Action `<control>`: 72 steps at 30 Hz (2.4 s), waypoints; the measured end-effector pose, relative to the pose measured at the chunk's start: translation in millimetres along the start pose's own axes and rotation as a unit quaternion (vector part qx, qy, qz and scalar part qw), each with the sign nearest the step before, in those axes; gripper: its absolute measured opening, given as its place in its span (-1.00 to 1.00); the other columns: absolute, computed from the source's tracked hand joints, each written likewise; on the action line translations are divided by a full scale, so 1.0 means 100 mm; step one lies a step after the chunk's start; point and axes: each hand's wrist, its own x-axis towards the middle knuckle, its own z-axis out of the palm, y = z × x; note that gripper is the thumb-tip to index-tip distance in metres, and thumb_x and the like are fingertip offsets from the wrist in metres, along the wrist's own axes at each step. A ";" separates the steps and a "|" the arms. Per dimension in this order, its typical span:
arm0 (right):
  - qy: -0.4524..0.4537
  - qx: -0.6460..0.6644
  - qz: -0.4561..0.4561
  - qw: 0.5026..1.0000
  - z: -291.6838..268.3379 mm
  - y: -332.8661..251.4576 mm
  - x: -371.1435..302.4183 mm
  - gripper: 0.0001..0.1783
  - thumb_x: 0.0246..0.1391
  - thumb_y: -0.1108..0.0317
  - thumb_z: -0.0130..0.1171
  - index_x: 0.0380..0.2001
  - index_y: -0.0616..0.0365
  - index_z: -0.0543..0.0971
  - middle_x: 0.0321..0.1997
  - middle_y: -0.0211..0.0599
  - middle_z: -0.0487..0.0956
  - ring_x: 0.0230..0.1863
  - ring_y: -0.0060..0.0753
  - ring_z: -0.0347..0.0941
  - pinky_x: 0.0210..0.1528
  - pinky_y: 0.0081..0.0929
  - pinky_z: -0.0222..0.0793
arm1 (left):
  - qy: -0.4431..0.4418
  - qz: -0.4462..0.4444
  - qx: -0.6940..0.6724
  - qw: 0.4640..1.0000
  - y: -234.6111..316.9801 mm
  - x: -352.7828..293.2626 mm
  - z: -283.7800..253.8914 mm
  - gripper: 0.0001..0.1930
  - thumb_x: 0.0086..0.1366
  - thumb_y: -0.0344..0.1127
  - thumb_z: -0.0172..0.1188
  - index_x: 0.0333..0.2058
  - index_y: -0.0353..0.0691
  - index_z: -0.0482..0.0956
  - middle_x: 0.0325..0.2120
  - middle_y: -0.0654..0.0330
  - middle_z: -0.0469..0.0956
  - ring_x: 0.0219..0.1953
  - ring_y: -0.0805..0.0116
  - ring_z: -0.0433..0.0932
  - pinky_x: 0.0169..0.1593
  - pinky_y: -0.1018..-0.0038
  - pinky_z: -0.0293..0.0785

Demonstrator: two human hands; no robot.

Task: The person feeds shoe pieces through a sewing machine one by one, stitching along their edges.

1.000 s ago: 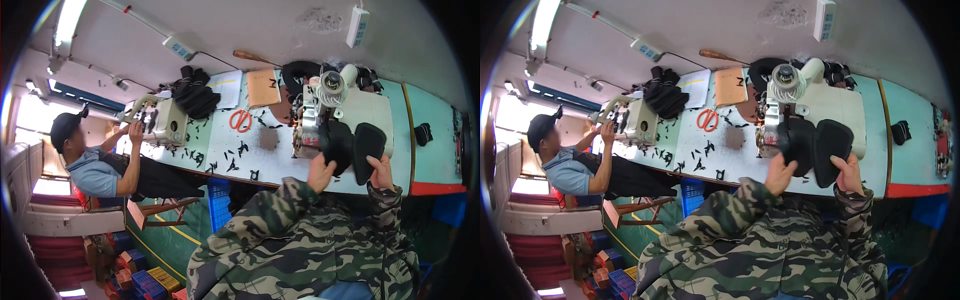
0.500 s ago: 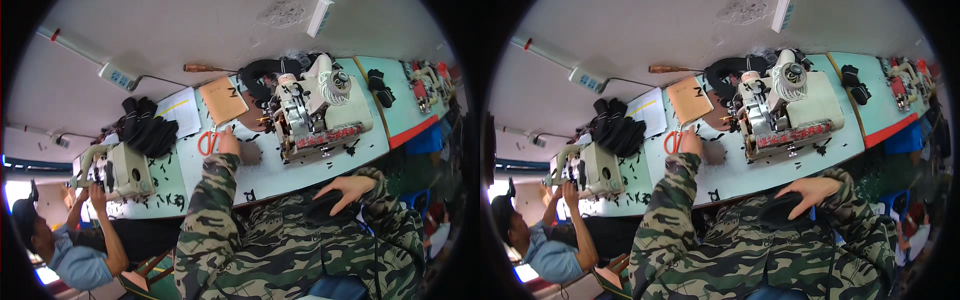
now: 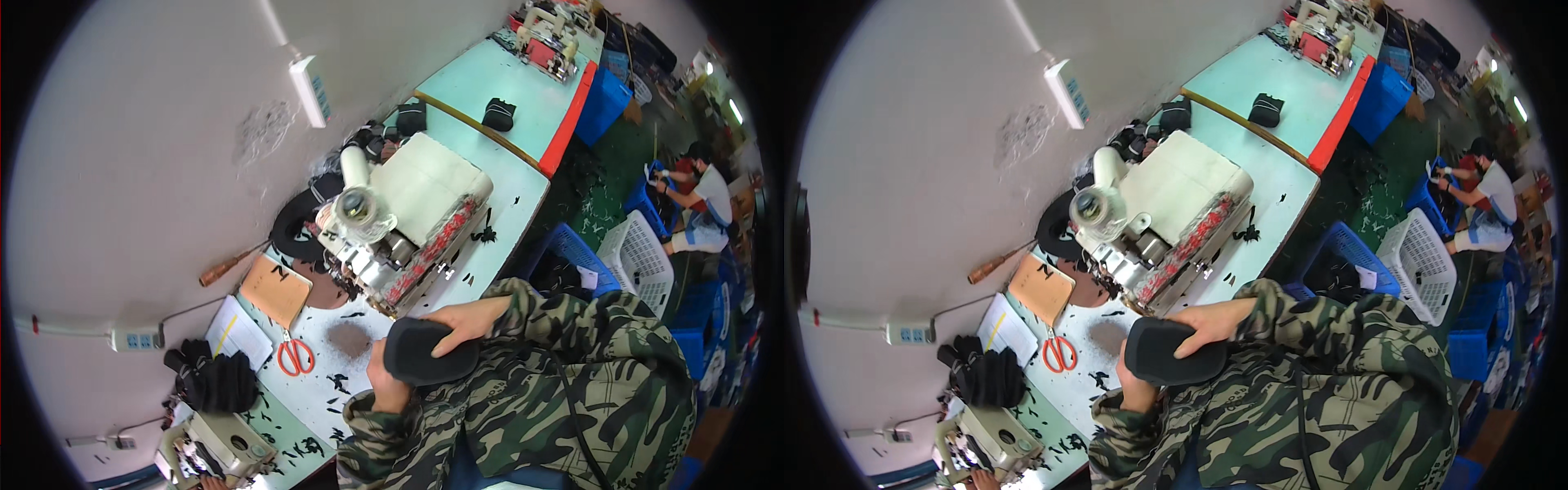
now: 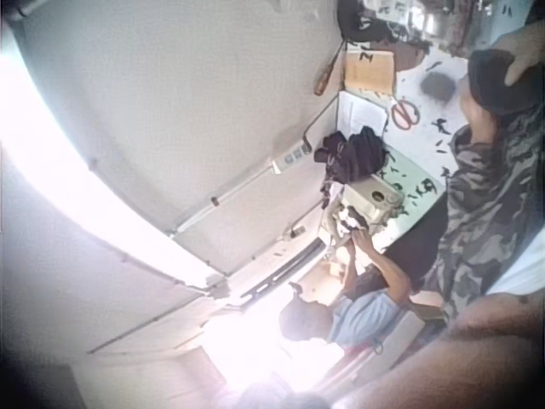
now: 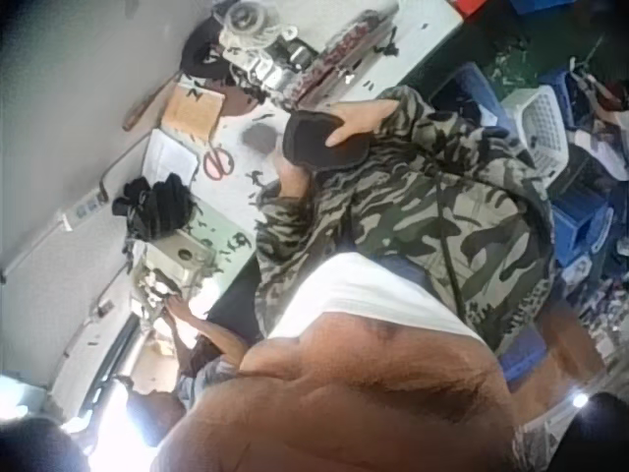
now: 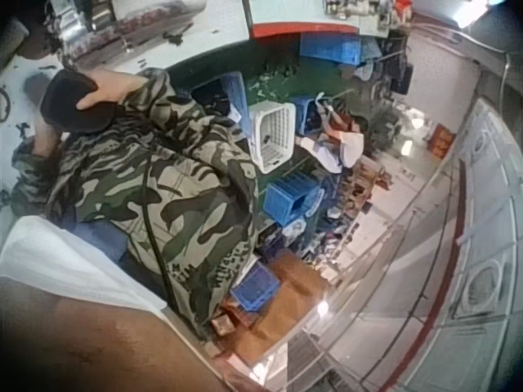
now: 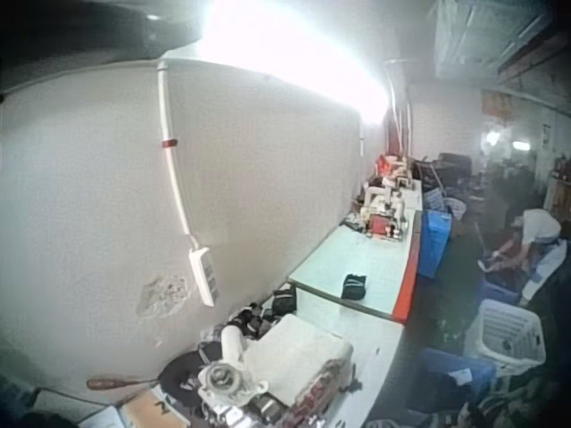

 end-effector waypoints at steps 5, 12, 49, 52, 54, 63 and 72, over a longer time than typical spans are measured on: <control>-0.060 0.082 0.057 0.993 -0.18 -0.07 -0.12 -0.52 0.07 0.26 0.30 -0.03 0.38 0.48 -0.18 -0.34 0.60 -0.20 -0.61 0.47 -0.13 -0.58 0.45 | 0.058 -0.030 -0.086 0.994 0.66 0.21 -0.09 -0.78 0.16 -0.46 0.16 -0.18 -0.29 0.53 -0.37 0.10 0.54 -0.45 0.25 0.49 -0.35 0.43 0.42; 0.197 -0.107 -0.141 0.964 -0.36 0.07 -0.33 -0.61 0.01 0.21 0.33 -0.18 0.29 0.59 -0.41 -0.22 0.61 -0.34 -0.62 0.47 -0.23 -0.53 0.43 | -0.031 -0.235 -0.617 0.750 1.05 0.48 -0.18 -0.71 0.37 -0.19 -0.03 -0.13 -0.29 0.47 -0.81 0.46 0.15 -0.81 0.67 0.01 -0.68 0.63 -0.02; -0.181 -0.441 0.196 0.857 -0.92 0.34 0.02 -0.59 0.10 0.42 0.18 0.02 0.28 0.43 -0.17 -0.21 0.59 -0.14 -0.45 0.53 -0.07 -0.51 0.43 | 0.241 -0.740 -0.495 0.387 0.46 -3.17 2.62 -0.73 0.30 -0.23 0.01 -0.21 -0.32 0.52 -0.32 -0.05 0.59 -0.33 0.02 0.62 -0.42 0.17 0.47; -0.041 -0.355 0.287 0.889 -1.40 0.25 -0.32 -0.64 0.12 0.34 0.18 -0.01 0.17 0.45 -0.17 -0.22 0.59 -0.19 -0.43 0.54 -0.20 -0.49 0.46 | 0.292 -0.690 -0.172 0.639 0.29 -3.10 3.03 -0.72 0.26 -0.24 0.02 -0.11 -0.18 0.53 -0.30 -0.14 0.58 -0.24 -0.24 0.52 -0.16 0.12 0.48; 0.105 -0.251 0.349 0.897 -1.57 0.25 -0.44 -0.66 0.12 0.28 0.19 -0.04 0.11 0.46 -0.19 -0.22 0.59 -0.24 -0.41 0.55 -0.29 -0.47 0.47 | 0.304 -0.656 -0.082 0.686 0.18 -3.02 2.85 -0.74 0.27 -0.20 0.01 -0.19 -0.17 0.56 -0.26 -0.08 0.57 -0.23 -0.19 0.51 -0.15 0.10 0.46; 0.270 -0.034 0.255 0.928 -1.54 0.33 -0.44 -0.66 0.09 0.23 0.20 -0.09 0.08 0.42 -0.27 -0.25 0.59 -0.38 -0.38 0.55 -0.46 -0.45 0.41 | 0.353 -0.482 -0.194 0.778 0.28 -1.65 -0.15 -0.62 0.27 -0.28 0.14 0.02 -0.31 0.42 -0.52 0.04 0.62 -0.76 0.29 0.50 -0.61 0.41 0.40; 0.156 -0.124 0.290 0.936 -0.48 -0.08 -0.35 -0.61 0.10 0.24 0.22 -0.05 0.19 0.47 -0.26 -0.22 0.63 -0.32 -0.43 0.58 -0.37 -0.49 0.45 | 0.306 -0.505 0.100 0.801 -2.17 -1.66 -3.27 -0.29 0.18 0.34 0.07 -0.25 -0.37 0.60 -0.37 -0.03 0.61 -0.34 0.09 0.57 -0.25 0.22 0.44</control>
